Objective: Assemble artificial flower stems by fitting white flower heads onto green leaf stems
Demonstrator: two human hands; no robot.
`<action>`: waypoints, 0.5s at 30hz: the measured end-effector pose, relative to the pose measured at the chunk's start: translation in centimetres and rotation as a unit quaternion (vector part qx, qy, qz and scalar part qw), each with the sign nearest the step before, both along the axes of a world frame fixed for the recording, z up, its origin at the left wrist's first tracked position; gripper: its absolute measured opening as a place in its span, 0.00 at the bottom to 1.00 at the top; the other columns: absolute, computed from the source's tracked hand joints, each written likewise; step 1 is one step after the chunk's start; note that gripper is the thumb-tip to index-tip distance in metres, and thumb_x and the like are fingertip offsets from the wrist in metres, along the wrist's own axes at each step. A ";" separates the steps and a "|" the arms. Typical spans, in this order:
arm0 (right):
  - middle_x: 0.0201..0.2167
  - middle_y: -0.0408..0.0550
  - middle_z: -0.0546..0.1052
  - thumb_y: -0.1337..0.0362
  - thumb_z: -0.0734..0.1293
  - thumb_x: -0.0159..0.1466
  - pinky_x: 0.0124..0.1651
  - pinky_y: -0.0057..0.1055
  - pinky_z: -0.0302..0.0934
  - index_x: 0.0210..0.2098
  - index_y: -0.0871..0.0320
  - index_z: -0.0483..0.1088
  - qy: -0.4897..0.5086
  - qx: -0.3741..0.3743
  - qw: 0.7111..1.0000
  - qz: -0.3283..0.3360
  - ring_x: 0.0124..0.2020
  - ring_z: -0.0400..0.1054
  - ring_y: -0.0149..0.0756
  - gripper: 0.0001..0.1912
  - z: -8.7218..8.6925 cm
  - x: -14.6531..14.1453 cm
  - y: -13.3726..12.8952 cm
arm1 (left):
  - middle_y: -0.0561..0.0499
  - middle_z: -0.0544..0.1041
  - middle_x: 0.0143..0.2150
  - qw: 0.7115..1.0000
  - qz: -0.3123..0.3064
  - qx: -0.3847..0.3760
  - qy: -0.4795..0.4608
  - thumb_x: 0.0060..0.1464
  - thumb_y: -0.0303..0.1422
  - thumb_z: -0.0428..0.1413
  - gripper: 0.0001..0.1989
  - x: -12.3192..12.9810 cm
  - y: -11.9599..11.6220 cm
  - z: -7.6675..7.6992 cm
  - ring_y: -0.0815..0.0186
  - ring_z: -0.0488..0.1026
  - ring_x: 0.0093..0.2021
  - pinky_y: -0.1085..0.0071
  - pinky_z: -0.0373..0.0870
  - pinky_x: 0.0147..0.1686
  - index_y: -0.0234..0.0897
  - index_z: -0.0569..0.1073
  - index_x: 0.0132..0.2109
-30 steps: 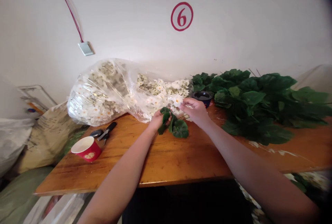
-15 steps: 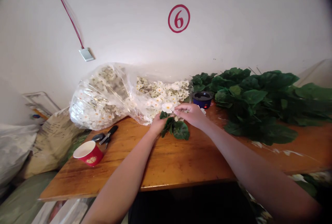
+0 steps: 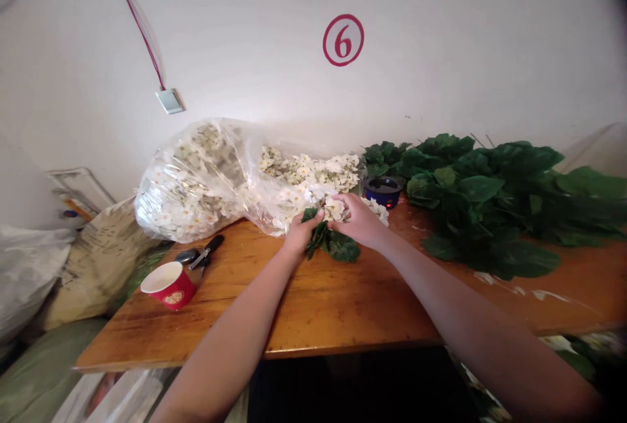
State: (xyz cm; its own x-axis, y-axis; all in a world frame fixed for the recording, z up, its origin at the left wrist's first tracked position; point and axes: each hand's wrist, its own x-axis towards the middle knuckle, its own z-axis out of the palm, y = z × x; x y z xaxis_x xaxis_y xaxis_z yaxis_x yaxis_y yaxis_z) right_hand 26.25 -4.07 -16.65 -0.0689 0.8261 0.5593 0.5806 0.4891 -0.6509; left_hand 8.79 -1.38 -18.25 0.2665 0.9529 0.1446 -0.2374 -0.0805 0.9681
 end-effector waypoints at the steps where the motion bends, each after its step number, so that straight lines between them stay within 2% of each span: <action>1: 0.52 0.53 0.70 0.58 0.71 0.53 0.41 0.34 0.64 0.53 0.53 0.67 0.005 -0.005 1.000 -0.008 0.43 0.69 0.39 0.29 -0.1 -0.1 0.1 | 0.53 0.71 0.23 1.000 -0.001 -0.004 -0.003 0.44 0.45 0.65 0.18 0.0 0.0 0.0 0.71 0.67 0.22 0.74 0.64 0.25 0.34 0.73 0.30; 4: 0.41 0.48 0.76 0.58 0.69 0.56 0.35 0.32 0.63 0.46 0.53 0.72 0.032 -0.020 0.999 -0.028 0.32 0.69 0.35 0.18 -0.1 -0.1 0.1 | 0.53 0.72 0.23 1.000 -0.006 -0.011 -0.008 0.44 0.45 0.65 0.18 0.1 0.0 0.1 0.70 0.68 0.23 0.73 0.65 0.25 0.34 0.73 0.30; 7: 0.32 0.46 0.76 0.58 0.66 0.58 0.31 0.30 0.60 0.40 0.54 0.74 0.057 0.005 0.997 -0.047 0.26 0.66 0.34 0.12 0.3 0.1 0.0 | 0.53 0.72 0.24 1.000 -0.001 -0.006 -0.010 0.43 0.43 0.66 0.17 0.1 0.0 0.2 0.70 0.69 0.24 0.72 0.66 0.28 0.34 0.74 0.31; 11: 0.33 0.47 0.77 0.62 0.65 0.58 0.32 0.31 0.59 0.36 0.55 0.76 0.043 0.060 0.995 -0.064 0.28 0.66 0.34 0.10 1.0 0.4 -0.4 | 0.52 0.75 0.31 0.999 0.019 0.045 0.016 0.41 0.38 0.68 0.18 0.1 -0.1 0.6 0.69 0.71 0.31 0.73 0.68 0.34 0.34 0.76 0.39; 15: 0.34 0.47 0.77 0.64 0.65 0.58 0.34 0.31 0.61 0.34 0.55 0.76 0.005 0.065 0.997 -0.040 0.32 0.69 0.36 0.08 1.2 0.4 -0.4 | 0.50 0.77 0.37 0.992 0.012 0.112 0.058 0.44 0.38 0.66 0.18 0.2 -0.4 0.8 0.67 0.72 0.36 0.71 0.68 0.40 0.35 0.77 0.42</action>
